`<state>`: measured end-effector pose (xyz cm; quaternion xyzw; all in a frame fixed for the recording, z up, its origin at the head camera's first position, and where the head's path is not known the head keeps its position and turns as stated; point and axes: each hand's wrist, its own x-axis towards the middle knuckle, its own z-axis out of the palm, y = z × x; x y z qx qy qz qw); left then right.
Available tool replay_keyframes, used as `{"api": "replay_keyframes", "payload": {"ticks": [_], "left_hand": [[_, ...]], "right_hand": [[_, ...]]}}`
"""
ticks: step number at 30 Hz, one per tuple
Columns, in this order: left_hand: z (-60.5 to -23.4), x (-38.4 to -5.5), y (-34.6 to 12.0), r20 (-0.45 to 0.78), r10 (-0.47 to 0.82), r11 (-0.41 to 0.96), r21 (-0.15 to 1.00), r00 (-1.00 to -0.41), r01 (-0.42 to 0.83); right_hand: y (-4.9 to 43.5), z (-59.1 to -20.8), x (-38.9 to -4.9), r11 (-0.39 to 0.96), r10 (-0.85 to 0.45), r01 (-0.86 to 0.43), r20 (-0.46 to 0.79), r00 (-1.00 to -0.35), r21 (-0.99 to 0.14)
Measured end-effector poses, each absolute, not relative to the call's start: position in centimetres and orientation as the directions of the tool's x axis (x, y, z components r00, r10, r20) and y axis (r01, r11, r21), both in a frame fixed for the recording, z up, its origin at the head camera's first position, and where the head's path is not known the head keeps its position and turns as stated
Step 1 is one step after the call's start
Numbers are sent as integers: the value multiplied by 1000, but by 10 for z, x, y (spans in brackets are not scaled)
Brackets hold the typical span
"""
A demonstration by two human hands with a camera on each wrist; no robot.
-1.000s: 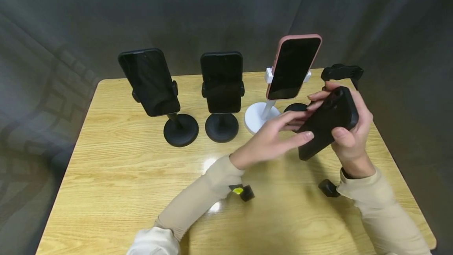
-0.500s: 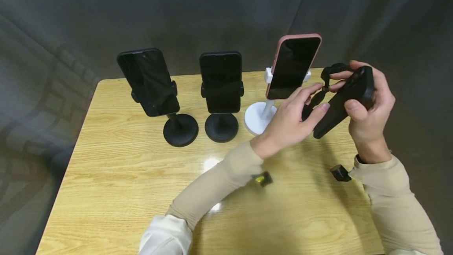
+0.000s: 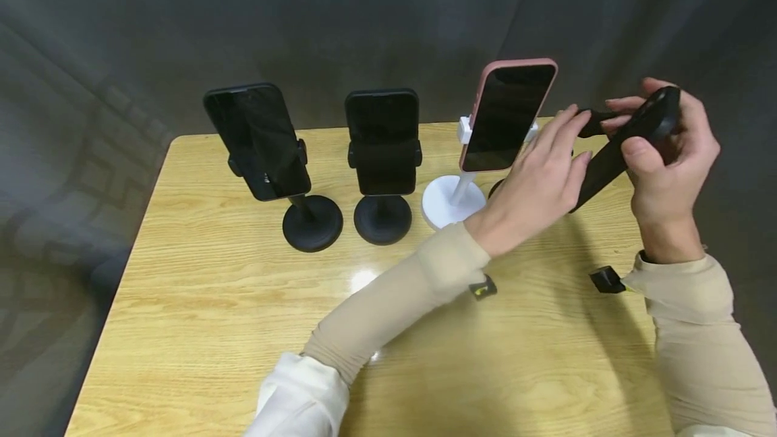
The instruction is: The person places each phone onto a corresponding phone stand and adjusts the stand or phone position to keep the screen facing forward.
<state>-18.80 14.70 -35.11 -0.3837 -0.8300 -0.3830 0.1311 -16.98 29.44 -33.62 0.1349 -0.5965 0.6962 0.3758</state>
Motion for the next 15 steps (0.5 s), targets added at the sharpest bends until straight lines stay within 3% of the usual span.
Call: {"api": "replay_keyframes", "payload": {"ticks": [9,15], "left_hand": [[-356,-198,167,530,494,588,381,-690,714],[-369,-201,174,551,449,629,364,-703,687]], "right_hand": [[305,-335,-181,-10,373,-655,605,-703,-755],[308,-338,-189,4,372,-638,594,-714,-770]]}}
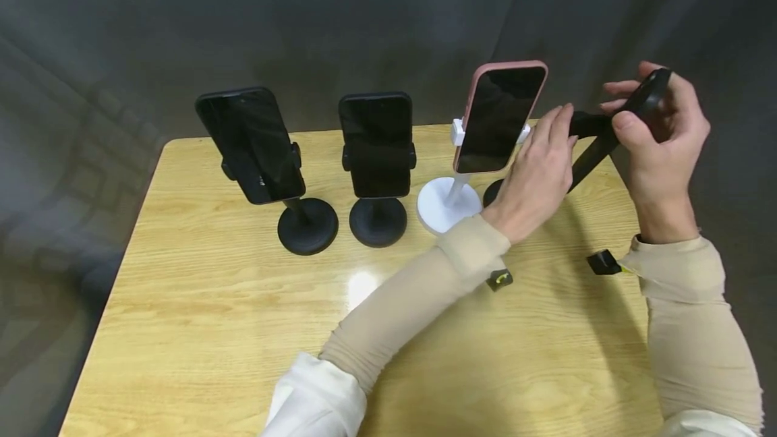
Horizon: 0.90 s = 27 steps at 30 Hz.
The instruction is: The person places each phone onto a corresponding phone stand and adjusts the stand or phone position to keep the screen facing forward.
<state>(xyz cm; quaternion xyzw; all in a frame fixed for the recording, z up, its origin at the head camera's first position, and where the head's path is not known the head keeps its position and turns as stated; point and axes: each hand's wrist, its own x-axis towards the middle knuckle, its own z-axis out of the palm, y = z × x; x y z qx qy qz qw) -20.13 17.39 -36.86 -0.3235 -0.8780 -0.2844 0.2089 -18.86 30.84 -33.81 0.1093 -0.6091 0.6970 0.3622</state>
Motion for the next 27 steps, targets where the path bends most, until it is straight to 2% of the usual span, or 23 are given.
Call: {"api": "replay_keyframes", "payload": {"ticks": [2,7,11,15,19,27], "left_hand": [[-371,-202,176,573,448,657,310,-687,687],[-372,-200,177,637,482,754,47,-601,655],[-367,-200,176,611,532,780,-84,-586,620],[-364,-203,175,601,544,787,-125,-585,604],[-365,-204,174,610,538,791,-128,-582,598],[-365,-200,171,605,523,798,-100,-600,594]], "right_hand": [[310,-338,-191,21,362,-632,595,-718,-775],[313,-339,-198,43,347,-624,598,-723,-780],[311,-340,-202,92,352,-632,619,-702,-770],[309,-343,-209,240,353,-626,667,-656,-742],[309,-350,-218,320,377,-614,691,-617,-722],[307,-360,-232,339,438,-637,716,-544,-692]]}}
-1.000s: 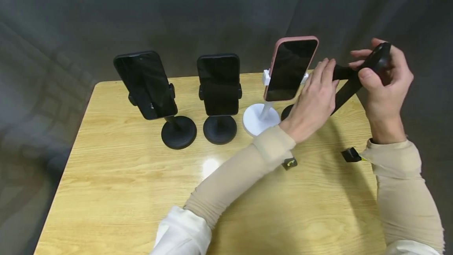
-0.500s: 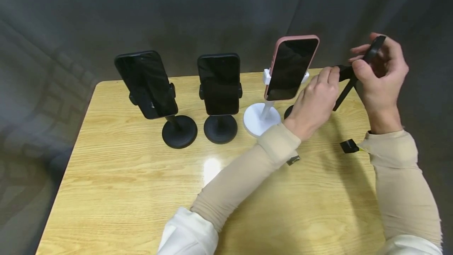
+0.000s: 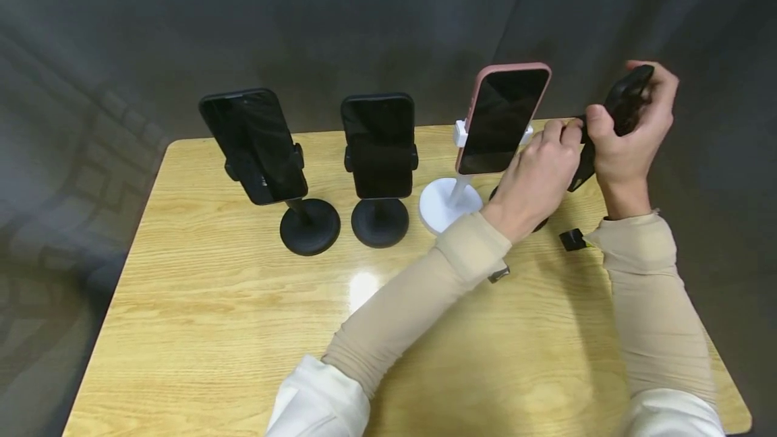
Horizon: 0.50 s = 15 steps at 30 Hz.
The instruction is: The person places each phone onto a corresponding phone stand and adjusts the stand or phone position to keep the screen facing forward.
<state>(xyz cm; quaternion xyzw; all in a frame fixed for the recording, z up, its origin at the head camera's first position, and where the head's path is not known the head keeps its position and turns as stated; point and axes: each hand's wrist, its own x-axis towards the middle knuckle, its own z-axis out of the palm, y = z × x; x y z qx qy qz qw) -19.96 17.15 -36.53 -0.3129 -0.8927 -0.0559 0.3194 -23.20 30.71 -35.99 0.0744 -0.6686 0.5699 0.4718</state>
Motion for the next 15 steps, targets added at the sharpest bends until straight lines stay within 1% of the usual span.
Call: {"api": "replay_keyframes", "payload": {"ticks": [7,11,15], "left_hand": [[-362,-195,170,579,527,805,-105,-622,584],[-359,-193,170,554,533,806,-103,-640,583],[-356,-192,169,532,550,800,-114,-644,589]], "right_hand": [[298,-358,-232,309,490,-669,716,-497,-676],[293,-356,-232,325,497,-666,721,-484,-671],[289,-355,-231,340,511,-667,726,-461,-663]]}}
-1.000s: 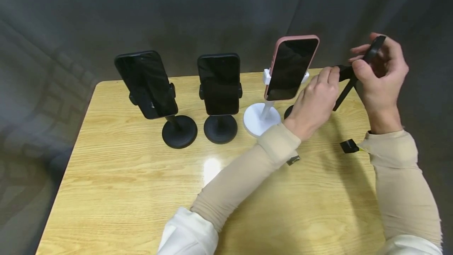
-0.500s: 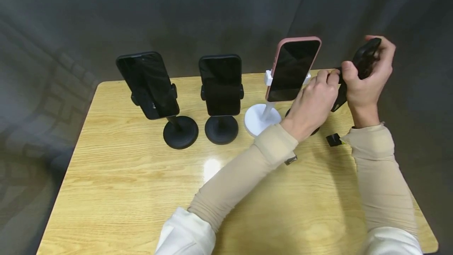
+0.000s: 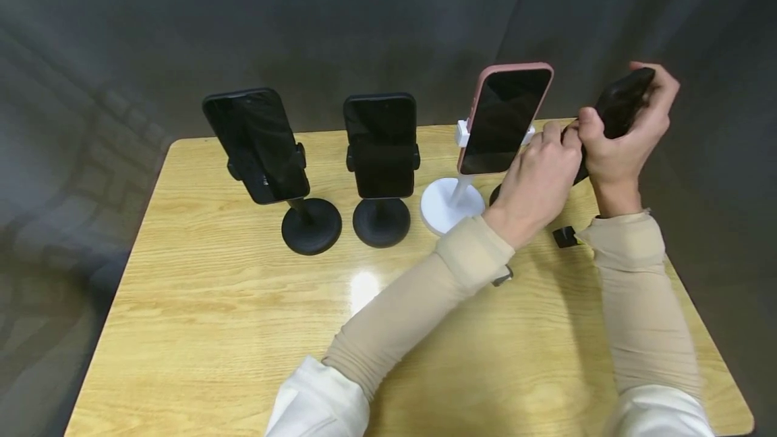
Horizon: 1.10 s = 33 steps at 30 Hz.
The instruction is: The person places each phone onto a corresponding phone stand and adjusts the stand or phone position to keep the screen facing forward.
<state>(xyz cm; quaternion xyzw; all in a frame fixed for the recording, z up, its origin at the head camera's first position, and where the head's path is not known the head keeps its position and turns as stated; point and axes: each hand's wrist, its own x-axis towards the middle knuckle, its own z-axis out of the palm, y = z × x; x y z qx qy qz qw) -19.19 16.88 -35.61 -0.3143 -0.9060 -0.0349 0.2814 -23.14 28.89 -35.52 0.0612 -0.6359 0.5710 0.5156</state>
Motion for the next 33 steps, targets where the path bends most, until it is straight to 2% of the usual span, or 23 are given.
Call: {"api": "replay_keyframes", "payload": {"ticks": [8,14,21,26,33], "left_hand": [[-356,-191,168,555,520,826,-131,-649,549],[-356,-188,166,510,552,816,-169,-659,553],[-350,-183,162,457,509,826,-21,-730,563],[-344,-180,159,425,510,815,41,-748,578],[-346,-179,161,459,494,834,-9,-738,552]], "right_hand": [[287,-360,-239,385,544,-666,740,-396,-639],[288,-366,-243,472,553,-623,760,-341,-624],[284,-368,-243,471,545,-618,758,-357,-630],[282,-366,-243,468,539,-617,758,-367,-632],[281,-367,-242,458,542,-616,750,-378,-641]]}}
